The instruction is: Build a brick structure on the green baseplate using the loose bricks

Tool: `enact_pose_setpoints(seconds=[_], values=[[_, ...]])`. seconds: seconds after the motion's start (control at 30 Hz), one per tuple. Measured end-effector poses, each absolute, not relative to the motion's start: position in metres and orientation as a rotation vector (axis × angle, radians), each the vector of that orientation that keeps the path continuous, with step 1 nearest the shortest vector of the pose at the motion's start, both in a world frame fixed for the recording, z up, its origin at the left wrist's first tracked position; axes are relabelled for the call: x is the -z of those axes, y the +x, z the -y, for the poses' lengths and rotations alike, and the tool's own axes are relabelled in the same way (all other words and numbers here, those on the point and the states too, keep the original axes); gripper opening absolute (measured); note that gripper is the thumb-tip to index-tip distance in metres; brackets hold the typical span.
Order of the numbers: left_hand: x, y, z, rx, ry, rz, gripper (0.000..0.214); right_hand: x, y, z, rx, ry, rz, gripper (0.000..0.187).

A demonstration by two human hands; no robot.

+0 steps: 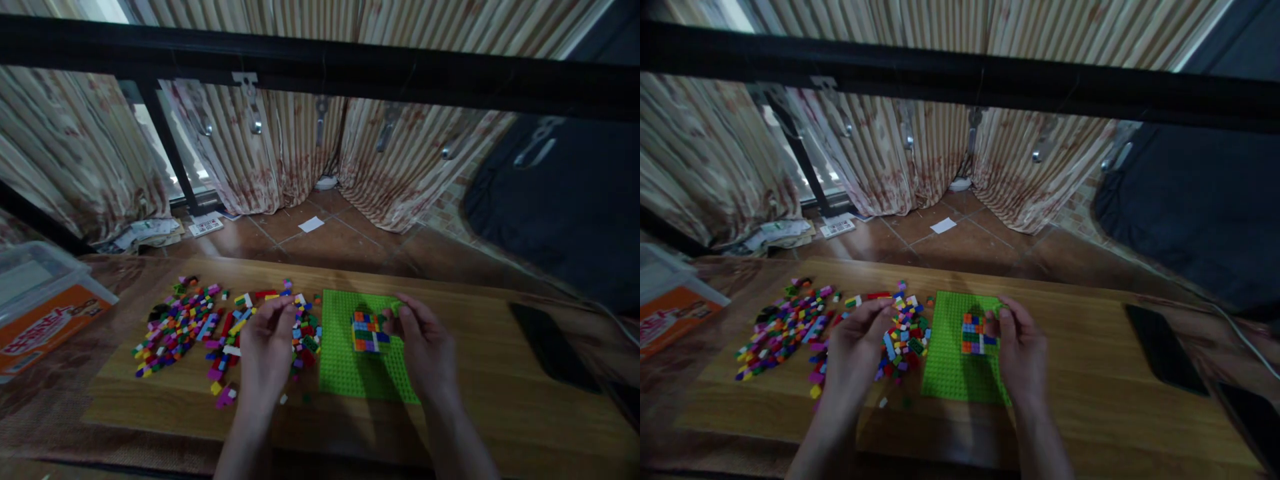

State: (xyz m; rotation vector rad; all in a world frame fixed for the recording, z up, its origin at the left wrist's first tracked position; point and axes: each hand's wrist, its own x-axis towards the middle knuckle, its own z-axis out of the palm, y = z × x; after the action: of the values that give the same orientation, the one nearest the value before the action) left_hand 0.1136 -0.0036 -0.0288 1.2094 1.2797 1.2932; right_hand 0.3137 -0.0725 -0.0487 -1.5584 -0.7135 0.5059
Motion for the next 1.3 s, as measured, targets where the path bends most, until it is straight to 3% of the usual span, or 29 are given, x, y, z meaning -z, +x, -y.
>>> enact_pose_setpoints(seconds=[0.27,0.43,0.63,0.77,1.3], values=[[0.05,0.148,0.01,-1.018,1.48,-1.12,0.02,0.047,0.341,0.08,-0.677,-1.298,0.562,0.038],[0.051,0.154,0.008,-0.959,1.555,-1.189,0.02,0.049,0.346,0.084,-0.643,-1.515,0.703,0.045],[0.051,0.164,0.013,-0.93,1.625,-1.14,0.018,0.059,0.345,0.084,-0.438,-1.794,1.11,0.037],[0.051,0.168,0.015,-0.928,1.656,-1.141,0.019,0.068,0.347,0.078,-0.292,-1.786,1.292,0.029],[0.057,0.161,0.01,-0.835,1.646,-1.147,0.024,0.092,0.354,0.072,-0.317,-1.899,1.437,0.031]])
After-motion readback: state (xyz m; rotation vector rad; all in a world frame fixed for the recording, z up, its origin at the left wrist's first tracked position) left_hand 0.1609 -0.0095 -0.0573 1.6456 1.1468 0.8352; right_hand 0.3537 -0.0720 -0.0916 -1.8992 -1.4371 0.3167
